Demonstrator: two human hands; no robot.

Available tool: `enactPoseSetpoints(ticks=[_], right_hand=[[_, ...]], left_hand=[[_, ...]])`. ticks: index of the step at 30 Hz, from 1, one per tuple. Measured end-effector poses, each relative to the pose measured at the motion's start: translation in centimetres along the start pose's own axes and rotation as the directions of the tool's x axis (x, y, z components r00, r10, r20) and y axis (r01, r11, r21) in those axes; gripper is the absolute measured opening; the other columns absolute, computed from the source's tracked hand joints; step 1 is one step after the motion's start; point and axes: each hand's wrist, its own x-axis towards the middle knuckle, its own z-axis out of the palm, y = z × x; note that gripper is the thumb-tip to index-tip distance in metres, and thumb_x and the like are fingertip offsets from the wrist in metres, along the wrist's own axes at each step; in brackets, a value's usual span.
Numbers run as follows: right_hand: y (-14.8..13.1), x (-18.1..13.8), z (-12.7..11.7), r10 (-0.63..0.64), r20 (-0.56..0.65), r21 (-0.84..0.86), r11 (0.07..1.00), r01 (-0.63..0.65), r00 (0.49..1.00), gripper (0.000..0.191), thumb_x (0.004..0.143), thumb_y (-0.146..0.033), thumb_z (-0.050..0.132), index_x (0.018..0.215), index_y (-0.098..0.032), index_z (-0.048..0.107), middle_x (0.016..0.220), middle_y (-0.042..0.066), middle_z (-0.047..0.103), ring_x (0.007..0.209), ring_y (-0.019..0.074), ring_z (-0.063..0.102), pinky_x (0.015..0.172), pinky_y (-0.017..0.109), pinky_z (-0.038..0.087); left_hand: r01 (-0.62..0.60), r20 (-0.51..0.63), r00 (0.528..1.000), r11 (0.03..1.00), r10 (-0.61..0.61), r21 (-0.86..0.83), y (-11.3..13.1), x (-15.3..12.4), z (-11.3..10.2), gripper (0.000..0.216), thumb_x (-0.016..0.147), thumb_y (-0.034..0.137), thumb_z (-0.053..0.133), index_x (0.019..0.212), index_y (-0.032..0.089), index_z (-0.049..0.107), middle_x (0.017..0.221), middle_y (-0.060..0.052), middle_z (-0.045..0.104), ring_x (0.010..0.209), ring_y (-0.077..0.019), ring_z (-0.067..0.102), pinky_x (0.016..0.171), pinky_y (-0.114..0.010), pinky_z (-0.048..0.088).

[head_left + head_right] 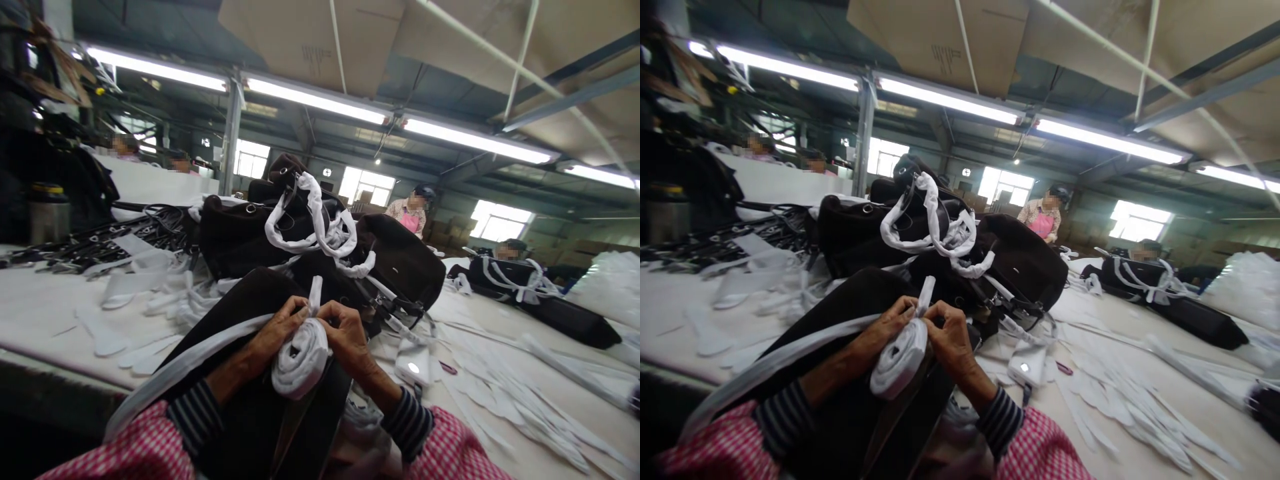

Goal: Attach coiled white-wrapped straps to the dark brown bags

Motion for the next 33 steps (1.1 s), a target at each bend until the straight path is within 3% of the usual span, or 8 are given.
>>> enactPoseSetpoints(ticks=[6,12,15,20,24,26,29,33], right_hand=[[0.5,0.0,-0.2,-0.021,0.02,-0.028,0.999,0.021,1.0,0.013,0.078,-0.025,0.068,0.068,-0.016,0.067,0.073,0.002,0.066,0.073,0.017,0.057,0.069,0.029,0.041],[0.0,0.1,-1.6,0.3,0.127,0.256,0.911,-0.324,0.945,0.025,0.072,-0.038,0.08,0.069,-0.016,0.069,0.063,-0.001,0.061,0.056,0.0118,0.047,0.056,0.026,0.036],[-0.2,0.1,-1.8,0.321,0.156,0.313,0.881,-0.354,0.934,0.027,0.07,-0.039,0.082,0.069,-0.016,0.068,0.062,-0.002,0.061,0.056,0.0115,0.048,0.055,0.026,0.036],[-0.3,-0.2,-2.7,0.194,-0.003,0.204,0.961,-0.189,0.981,0.021,0.073,-0.033,0.08,0.068,-0.015,0.07,0.066,0.001,0.065,0.059,0.0119,0.052,0.055,0.025,0.039],[-0.1,0.2,-4.2,0.314,-0.136,0.394,0.887,-0.24,0.939,0.032,0.073,-0.043,0.081,0.081,-0.017,0.064,0.069,0.003,0.07,0.05,0.0097,0.049,0.044,0.021,0.028],[0.2,0.5,-4.6,0.373,-0.029,0.479,0.82,-0.315,0.927,0.042,0.069,-0.042,0.085,0.093,-0.017,0.063,0.069,0.002,0.07,0.046,0.0077,0.045,0.042,0.019,0.022],[0.6,0.7,-4.6,0.405,0.276,0.493,0.719,-0.489,0.872,0.047,0.07,-0.039,0.087,0.104,-0.015,0.066,0.062,-0.004,0.062,0.044,0.0038,0.033,0.044,0.019,0.017],[0.5,0.6,-3.8,0.356,0.485,0.485,0.651,-0.585,0.799,0.036,0.069,-0.039,0.089,0.085,-0.013,0.07,0.058,-0.007,0.05,0.047,0.0035,0.032,0.047,0.02,0.02]], left_hand=[[-0.012,0.006,1.0,1.0,0.011,0.024,-0.4,0.1,-0.4,0.04,0.088,0.056,0.071,0.104,0.022,0.057,0.076,0.005,0.052,0.064,-0.0099,0.046,0.058,-0.02,0.036],[-0.003,0.006,1.0,0.998,0.003,0.056,0.3,-0.4,0.3,0.038,0.085,0.051,0.077,0.102,0.02,0.064,0.081,0.002,0.058,0.07,-0.0114,0.051,0.063,-0.021,0.038],[-0.018,0.023,1.0,0.999,0.018,0.029,0.4,-0.5,0.4,0.04,0.085,0.05,0.078,0.107,0.021,0.061,0.092,-0.001,0.065,0.078,-0.0143,0.057,0.07,-0.024,0.043],[-0.022,0.081,0.997,0.994,0.014,0.104,0.6,-0.8,0.4,0.035,0.09,0.05,0.072,0.103,0.019,0.062,0.09,-0.001,0.065,0.08,-0.0145,0.057,0.074,-0.026,0.043],[-0.04,0.068,0.997,0.981,0.028,0.188,0.7,-0.9,0.4,0.033,0.092,0.05,0.071,0.099,0.018,0.062,0.082,0.002,0.06,0.074,-0.0124,0.051,0.07,-0.025,0.039],[-0.04,0.076,0.997,0.982,0.027,0.183,0.9,-0.9,0.5,0.033,0.093,0.05,0.069,0.098,0.018,0.062,0.083,0.001,0.06,0.074,-0.0124,0.051,0.07,-0.024,0.038],[-0.016,0.089,0.996,0.99,0.004,0.143,1.3,-1.1,0.7,0.032,0.092,0.049,0.07,0.098,0.018,0.063,0.085,0.0,0.062,0.077,-0.0133,0.053,0.071,-0.024,0.04],[0.045,0.094,0.994,0.998,-0.05,0.052,1.5,-1.5,0.7,0.032,0.089,0.047,0.074,0.099,0.018,0.064,0.086,-0.001,0.064,0.075,-0.0131,0.055,0.07,-0.023,0.042]])
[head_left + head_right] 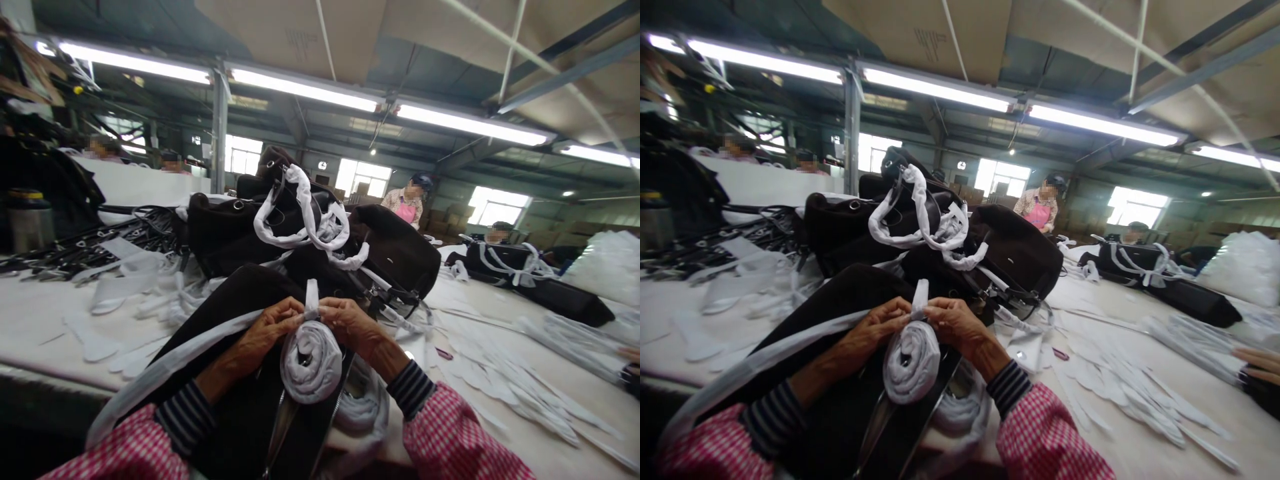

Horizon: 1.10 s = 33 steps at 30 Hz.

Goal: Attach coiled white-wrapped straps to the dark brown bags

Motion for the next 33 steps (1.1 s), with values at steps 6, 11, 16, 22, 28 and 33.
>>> enactPoseSetpoints(ticks=[6,11,16,22,28,33], right_hand=[[0.1,0.5,2.3,-0.241,-0.207,-0.141,0.966,0.215,0.948,0.034,0.063,-0.038,0.091,0.078,-0.015,0.072,0.07,0.0,0.066,0.058,0.0107,0.052,0.056,0.024,0.039],[0.7,1.2,3.4,-0.352,-0.159,-0.264,0.916,0.303,0.923,0.029,0.066,-0.039,0.088,0.077,-0.016,0.074,0.069,-0.001,0.066,0.062,0.0129,0.053,0.059,0.025,0.042],[-0.3,1.6,2.7,-0.167,0.054,-0.276,0.945,0.176,0.984,0.031,0.069,-0.043,0.084,0.082,-0.015,0.078,0.07,0.0,0.066,0.059,0.0107,0.05,0.056,0.023,0.037],[-1.0,2.3,1.7,-0.122,0.216,-0.303,0.935,0.185,0.969,0.039,0.07,-0.045,0.084,0.094,-0.014,0.08,0.081,0.002,0.071,0.069,0.0133,0.056,0.065,0.024,0.042],[-0.2,1.3,1.7,-0.113,0.152,-0.214,0.966,0.144,0.982,0.041,0.073,-0.043,0.084,0.105,-0.018,0.078,0.085,0.002,0.069,0.061,0.009,0.047,0.054,0.02,0.031],[-0.2,1.1,1.5,-0.14,0.077,-0.212,0.965,0.154,0.987,0.032,0.076,-0.042,0.083,0.091,-0.014,0.077,0.063,-0.004,0.057,0.049,0.0048,0.031,0.047,0.021,0.018]], left_hand=[[0.039,0.018,0.999,0.986,-0.036,-0.16,-0.5,0.3,-0.4,0.037,0.09,0.053,0.07,0.108,0.021,0.065,0.094,-0.003,0.065,0.08,-0.0156,0.061,0.073,-0.026,0.048],[-0.032,-0.059,0.998,0.973,0.019,-0.227,-1.1,0.6,-0.3,0.043,0.092,0.06,0.064,0.11,0.021,0.067,0.102,-0.006,0.067,0.099,-0.0219,0.062,0.091,-0.034,0.05],[-0.084,-0.132,0.988,0.996,0.078,-0.039,-1.6,0.3,-0.5,0.047,0.095,0.064,0.059,0.105,0.019,0.064,0.101,-0.004,0.063,0.096,-0.0198,0.056,0.094,-0.034,0.047],[-0.01,-0.138,0.99,0.999,0.016,0.04,-1.2,0.2,-0.3,0.045,0.093,0.063,0.062,0.109,0.022,0.055,0.096,-0.001,0.061,0.091,-0.019,0.057,0.081,-0.03,0.046],[0.019,-0.098,0.995,1.0,-0.02,-0.014,-0.9,0.3,-0.3,0.038,0.087,0.052,0.072,0.1,0.021,0.054,0.088,0.002,0.059,0.081,-0.0151,0.057,0.072,-0.026,0.045],[0.021,-0.127,0.992,0.999,-0.025,-0.035,-0.6,0.0,-0.3,0.03,0.083,0.042,0.07,0.088,0.018,0.052,0.075,0.004,0.049,0.065,-0.0104,0.045,0.061,-0.023,0.038]])
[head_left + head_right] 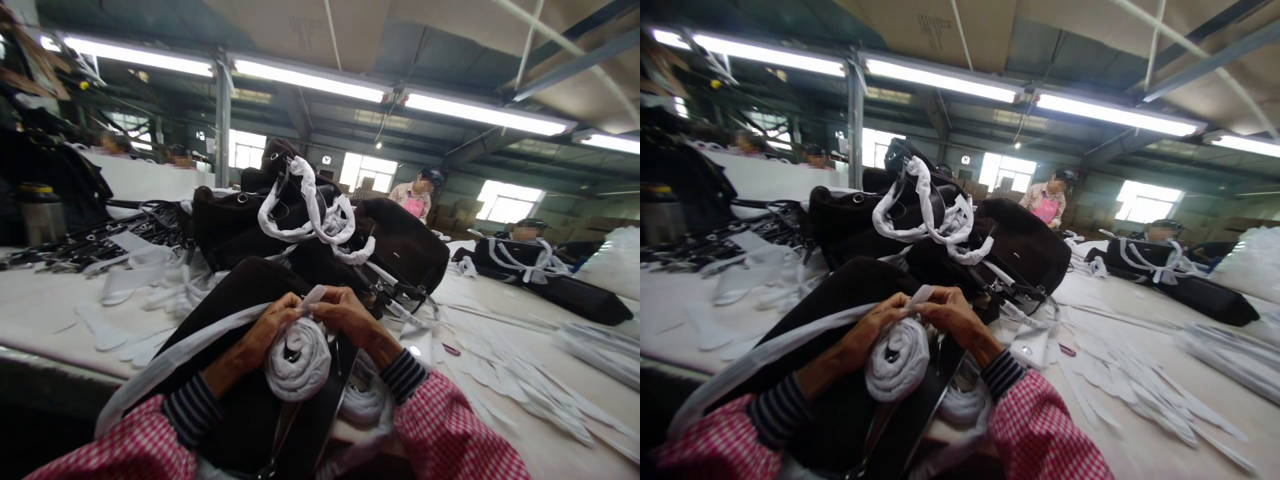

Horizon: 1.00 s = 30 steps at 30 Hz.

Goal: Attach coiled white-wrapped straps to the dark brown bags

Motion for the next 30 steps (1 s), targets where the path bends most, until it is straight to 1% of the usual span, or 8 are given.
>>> enactPoseSetpoints(ticks=[6,11,14,18,20,23,27,30], right_hand=[[1.1,0.4,0.8,0.001,0.003,0.03,1.0,-0.001,1.0,0.039,0.068,-0.045,0.088,0.094,-0.017,0.079,0.083,0.002,0.072,0.064,0.0117,0.057,0.06,0.023,0.039],[1.9,0.1,0.5,0.048,0.029,0.031,0.998,-0.049,0.998,0.046,0.068,-0.049,0.088,0.095,-0.015,0.077,0.077,0.001,0.068,0.056,0.008,0.049,0.052,0.021,0.031],[1.8,-0.2,0.1,0.058,0.043,0.071,0.996,-0.061,0.997,0.048,0.069,-0.047,0.088,0.102,-0.014,0.075,0.074,-0.001,0.064,0.051,0.0048,0.038,0.048,0.02,0.024],[1.5,-0.3,-0.3,0.026,-0.103,0.05,0.999,-0.021,0.994,0.041,0.071,-0.043,0.088,0.099,-0.016,0.073,0.069,-0.002,0.062,0.048,0.0045,0.032,0.046,0.022,0.018],[1.5,-0.2,-0.3,0.007,-0.145,0.012,1.0,-0.006,0.989,0.035,0.07,-0.041,0.088,0.087,-0.015,0.072,0.066,-0.002,0.061,0.048,0.0049,0.032,0.047,0.023,0.019],[1.9,0.0,0.2,0.048,-0.13,0.023,0.999,-0.045,0.99,0.036,0.066,-0.041,0.091,0.08,-0.016,0.07,0.066,-0.002,0.062,0.049,0.0061,0.038,0.049,0.023,0.024],[2.6,0.1,0.8,0.069,-0.104,0.029,0.997,-0.067,0.992,0.039,0.068,-0.046,0.089,0.085,-0.015,0.072,0.07,-0.001,0.064,0.053,0.0077,0.045,0.052,0.023,0.031],[2.8,0.0,0.7,0.08,-0.072,0.022,0.997,-0.079,0.994,0.04,0.069,-0.046,0.089,0.089,-0.014,0.074,0.073,0.001,0.066,0.055,0.0082,0.047,0.053,0.023,0.033]], left_hand=[[-0.011,-0.015,1.0,0.997,0.01,-0.076,0.2,-0.1,0.1,0.029,0.084,0.041,0.068,0.092,0.018,0.052,0.077,0.003,0.052,0.068,-0.011,0.048,0.062,-0.023,0.041],[-0.024,-0.021,1.0,0.998,0.023,-0.057,0.1,0.0,0.4,0.043,0.084,0.048,0.076,0.108,0.022,0.051,0.083,0.004,0.058,0.069,-0.0116,0.054,0.062,-0.022,0.042],[-0.047,-0.007,0.999,0.998,0.047,-0.049,0.2,0.1,0.6,0.041,0.081,0.045,0.078,0.104,0.022,0.052,0.078,0.005,0.056,0.062,-0.0094,0.049,0.058,-0.021,0.038],[-0.095,-0.006,0.995,0.995,0.095,-0.021,0.3,0.2,0.6,0.03,0.08,0.037,0.075,0.092,0.018,0.055,0.075,0.004,0.055,0.064,-0.0088,0.046,0.059,-0.02,0.036],[-0.08,-0.023,0.997,0.997,0.08,-0.017,0.3,0.1,0.4,0.026,0.076,0.033,0.074,0.085,0.017,0.055,0.072,0.004,0.052,0.063,-0.009,0.044,0.058,-0.021,0.035],[-0.051,-0.048,0.998,0.998,0.049,-0.04,0.3,0.1,0.2,0.022,0.073,0.031,0.07,0.082,0.017,0.054,0.069,0.005,0.05,0.061,-0.0095,0.044,0.057,-0.022,0.035],[-0.07,-0.057,0.996,0.997,0.069,-0.022,0.4,-0.1,0.3,0.033,0.081,0.04,0.073,0.101,0.02,0.056,0.079,0.003,0.057,0.068,-0.0113,0.051,0.062,-0.022,0.039],[-0.098,-0.009,0.995,0.995,0.098,0.035,0.4,-0.1,0.6,0.041,0.084,0.047,0.076,0.108,0.021,0.057,0.08,0.004,0.057,0.066,-0.0104,0.05,0.061,-0.022,0.037]])
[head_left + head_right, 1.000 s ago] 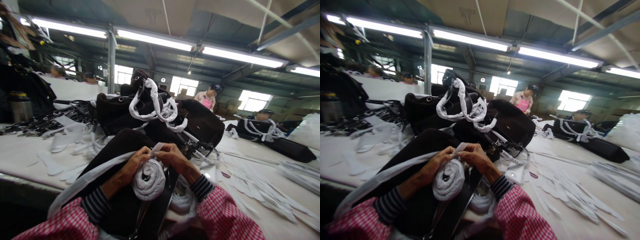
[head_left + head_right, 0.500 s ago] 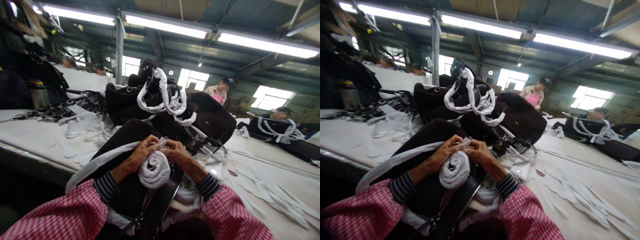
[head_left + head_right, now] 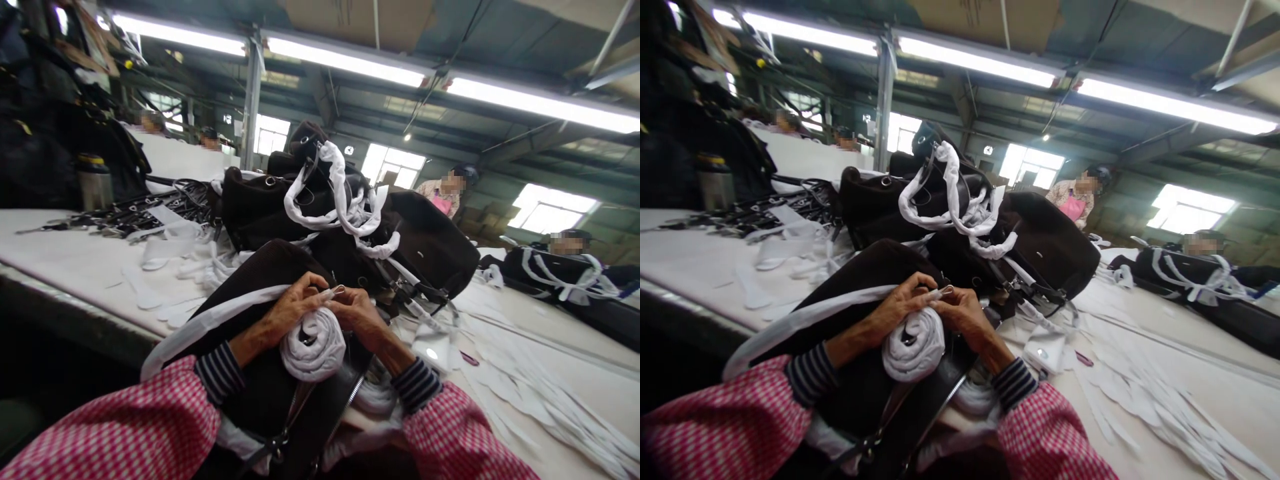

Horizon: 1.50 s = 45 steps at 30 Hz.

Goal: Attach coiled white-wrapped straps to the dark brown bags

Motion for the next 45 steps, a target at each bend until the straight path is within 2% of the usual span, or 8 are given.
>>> enactPoseSetpoints(ticks=[6,9,19,24,31,34,38,45], right_hand=[[-0.7,-0.5,-0.8,-0.026,-0.04,0.095,0.995,0.03,0.999,0.041,0.07,-0.038,0.088,0.101,-0.016,0.074,0.074,0.0,0.066,0.05,0.0054,0.04,0.048,0.021,0.024],[-1.3,-0.7,-1.2,-0.08,-0.108,0.082,0.993,0.089,0.991,0.034,0.075,-0.042,0.084,0.09,-0.014,0.073,0.072,0.001,0.066,0.047,0.0033,0.031,0.046,0.021,0.017],[-3.9,-0.1,0.9,-0.2,-0.179,-0.181,0.969,0.167,0.963,0.027,0.075,-0.038,0.079,0.07,-0.014,0.069,0.058,-0.001,0.06,0.047,0.0059,0.037,0.044,0.022,0.021],[-3.9,0.0,1.5,-0.239,-0.268,-0.2,0.962,0.189,0.933,0.027,0.074,-0.037,0.078,0.066,-0.015,0.066,0.056,-0.002,0.057,0.047,0.0061,0.035,0.045,0.023,0.021],[-2.8,0.4,1.0,-0.197,-0.366,-0.114,0.98,0.166,0.91,0.032,0.068,-0.041,0.081,0.063,-0.016,0.062,0.053,-0.003,0.054,0.043,0.0051,0.03,0.043,0.023,0.018],[-2.2,0.4,0.0,-0.127,-0.325,-0.083,0.991,0.106,0.937,0.039,0.07,-0.05,0.08,0.065,-0.016,0.062,0.053,-0.003,0.053,0.042,0.0047,0.028,0.042,0.023,0.017],[-2.3,-1.1,-1.3,-0.147,-0.247,-0.251,0.964,0.084,0.958,0.049,0.088,-0.062,0.06,0.08,-0.015,0.07,0.056,0.001,0.059,0.042,0.0073,0.031,0.043,0.025,0.02],[-3.2,-4.2,-0.7,-0.262,-0.075,-0.63,0.76,0.158,0.962,0.035,0.096,-0.036,0.055,0.068,-0.018,0.064,0.055,-0.001,0.056,0.053,0.0111,0.046,0.055,0.026,0.032]], left_hand=[[-0.028,-0.025,0.999,0.999,0.029,0.041,0.0,0.0,-0.1,0.03,0.082,0.042,0.075,0.088,0.017,0.059,0.073,0.004,0.053,0.064,-0.0097,0.045,0.06,-0.022,0.036],[-0.014,-0.04,0.999,0.999,0.015,0.032,0.0,0.1,-0.2,0.023,0.077,0.034,0.073,0.079,0.016,0.058,0.071,0.004,0.054,0.065,-0.01,0.044,0.061,-0.022,0.036],[-0.117,-0.064,0.99,0.985,0.125,0.124,0.0,0.6,0.1,0.042,0.079,0.048,0.078,0.073,0.018,0.05,0.067,0.006,0.045,0.061,-0.0092,0.038,0.057,-0.022,0.031],[-0.213,-0.029,0.975,0.964,0.22,0.159,-0.1,0.6,0.1,0.027,0.082,0.039,0.077,0.087,0.017,0.064,0.078,0.002,0.059,0.071,-0.0115,0.052,0.067,-0.023,0.04],[-0.081,-0.035,0.995,0.97,0.091,0.23,-0.2,0.5,-0.2,0.028,0.079,0.04,0.075,0.082,0.015,0.064,0.074,0.001,0.058,0.066,-0.0117,0.049,0.06,-0.023,0.037],[-0.046,-0.044,0.997,0.964,0.06,0.262,-0.1,0.4,-0.2,0.027,0.077,0.04,0.074,0.079,0.015,0.062,0.071,0.002,0.056,0.063,-0.0113,0.047,0.058,-0.023,0.035],[-0.03,-0.073,0.996,0.975,0.047,0.22,0.0,0.4,-0.1,0.029,0.073,0.041,0.075,0.075,0.015,0.061,0.068,0.002,0.054,0.061,-0.0109,0.045,0.056,-0.023,0.034],[-0.097,-0.042,0.993,0.969,0.109,0.225,-0.6,0.5,-0.3,0.024,0.08,0.036,0.074,0.084,0.015,0.064,0.076,0.0,0.062,0.069,-0.0133,0.053,0.063,-0.024,0.039]])
